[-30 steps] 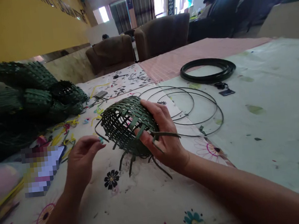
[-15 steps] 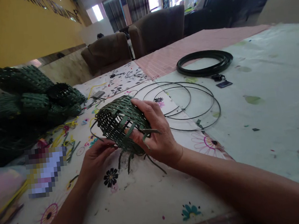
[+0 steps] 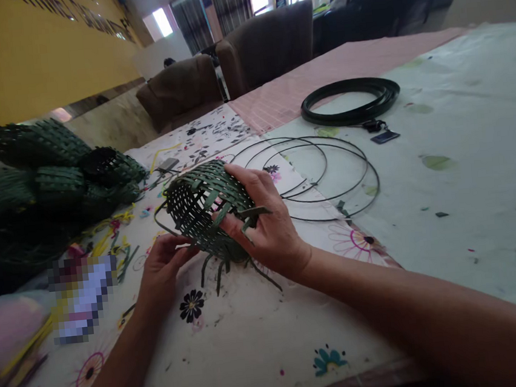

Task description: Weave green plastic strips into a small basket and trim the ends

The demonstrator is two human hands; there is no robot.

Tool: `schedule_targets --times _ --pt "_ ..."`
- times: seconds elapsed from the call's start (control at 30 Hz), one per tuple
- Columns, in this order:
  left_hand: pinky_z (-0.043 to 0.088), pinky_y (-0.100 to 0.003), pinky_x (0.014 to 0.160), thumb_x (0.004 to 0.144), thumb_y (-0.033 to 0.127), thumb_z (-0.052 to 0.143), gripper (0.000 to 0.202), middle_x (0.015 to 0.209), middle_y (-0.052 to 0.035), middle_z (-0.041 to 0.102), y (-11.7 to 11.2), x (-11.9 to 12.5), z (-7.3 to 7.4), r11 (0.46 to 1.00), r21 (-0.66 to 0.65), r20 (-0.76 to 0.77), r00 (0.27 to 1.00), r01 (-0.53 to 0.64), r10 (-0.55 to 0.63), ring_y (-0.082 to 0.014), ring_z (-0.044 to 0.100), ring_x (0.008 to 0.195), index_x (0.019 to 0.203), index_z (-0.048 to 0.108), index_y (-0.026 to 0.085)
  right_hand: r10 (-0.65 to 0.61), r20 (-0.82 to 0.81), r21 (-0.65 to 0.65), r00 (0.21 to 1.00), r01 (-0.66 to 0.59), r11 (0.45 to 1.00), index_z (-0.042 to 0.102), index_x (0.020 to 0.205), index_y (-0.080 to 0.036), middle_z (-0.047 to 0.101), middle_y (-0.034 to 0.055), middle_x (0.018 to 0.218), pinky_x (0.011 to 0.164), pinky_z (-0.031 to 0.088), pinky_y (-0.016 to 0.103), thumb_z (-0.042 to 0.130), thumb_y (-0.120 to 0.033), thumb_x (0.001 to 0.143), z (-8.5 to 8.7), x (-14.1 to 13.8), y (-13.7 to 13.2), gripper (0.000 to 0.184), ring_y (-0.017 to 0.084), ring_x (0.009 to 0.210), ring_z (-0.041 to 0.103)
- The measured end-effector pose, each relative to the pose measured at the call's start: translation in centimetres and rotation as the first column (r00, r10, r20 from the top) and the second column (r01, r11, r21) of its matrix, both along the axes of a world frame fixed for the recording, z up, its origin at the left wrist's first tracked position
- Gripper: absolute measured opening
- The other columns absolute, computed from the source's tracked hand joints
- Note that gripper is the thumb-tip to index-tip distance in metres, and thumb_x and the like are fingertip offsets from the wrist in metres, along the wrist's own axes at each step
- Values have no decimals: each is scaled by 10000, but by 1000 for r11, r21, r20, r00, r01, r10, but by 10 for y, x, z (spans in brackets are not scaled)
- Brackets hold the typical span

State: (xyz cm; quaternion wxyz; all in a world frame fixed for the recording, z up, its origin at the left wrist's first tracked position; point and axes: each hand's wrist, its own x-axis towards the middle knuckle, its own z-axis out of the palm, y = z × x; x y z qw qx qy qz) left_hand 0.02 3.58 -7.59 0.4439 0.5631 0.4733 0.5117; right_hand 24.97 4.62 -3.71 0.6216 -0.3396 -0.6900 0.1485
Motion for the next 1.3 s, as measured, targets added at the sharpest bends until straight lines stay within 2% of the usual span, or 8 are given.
schedule_targets --times 0.13,0.27,0.37,0.7,0.87,1.0,1.17,1.3 --pt "555 -347 908 802 285 763 269 983 -5 679 1 1 -1 998 5 -5 998 -59 59 -151 665 922 1018 620 212 30 19 23 999 -31 999 489 1367 -274 532 104 1271 1022 433 523 617 -381 872 0 -1 -3 523 294 1181 507" --pt "556 -340 896 809 349 750 420 1174 -68 671 1 0 -3 989 -147 48 999 28 -22 -180 666 981 1180 618 201 72 -5 20 997 -72 997 502 1369 -280 534 106 1290 1025 436 526 608 -437 885 0 -1 -5 520 299 1193 504" --pt "567 -341 869 830 385 720 373 1184 -86 668 1 0 -4 978 -197 52 997 62 -52 -192 663 982 1127 651 171 100 -21 8 995 -100 995 509 1369 -288 541 101 1305 1033 428 536 618 -459 881 -2 -1 -4 528 305 1209 498" --pt "533 -290 888 771 334 778 342 1092 -55 695 3 6 -10 993 -121 103 994 -19 32 -164 645 975 1059 674 181 128 -98 -52 987 -134 990 526 1349 -293 565 81 1335 1059 411 538 572 -424 914 -4 -1 -1 457 306 1246 503" --pt "540 -283 878 785 337 770 358 1112 -69 689 4 6 -12 991 -131 127 992 8 8 -158 655 969 1080 651 173 116 -113 -59 987 -123 991 524 1347 -290 564 82 1329 1064 408 528 586 -395 914 -4 -1 -2 450 296 1245 498" --pt "574 -287 794 744 286 806 386 1000 0 685 3 9 -10 995 -73 200 977 -61 75 -125 665 844 1037 561 227 105 -65 -43 992 -108 993 503 1365 -279 549 95 1308 1059 408 528 619 -407 893 -2 -4 -7 503 298 1220 496" --pt "584 -260 747 733 260 805 307 839 40 611 2 12 -8 982 52 101 979 -182 176 -87 605 754 797 516 176 86 -43 -25 995 -87 996 494 1373 -260 529 108 1299 1037 418 520 605 -412 897 -2 -6 -9 512 299 1201 488" --pt "599 -291 750 726 279 804 283 836 27 608 -1 13 -7 974 66 64 975 -215 211 -105 613 768 817 558 174 69 -66 -28 995 -71 997 479 1375 -263 527 108 1303 1048 410 523 604 -358 891 -4 -6 -7 509 294 1214 479"
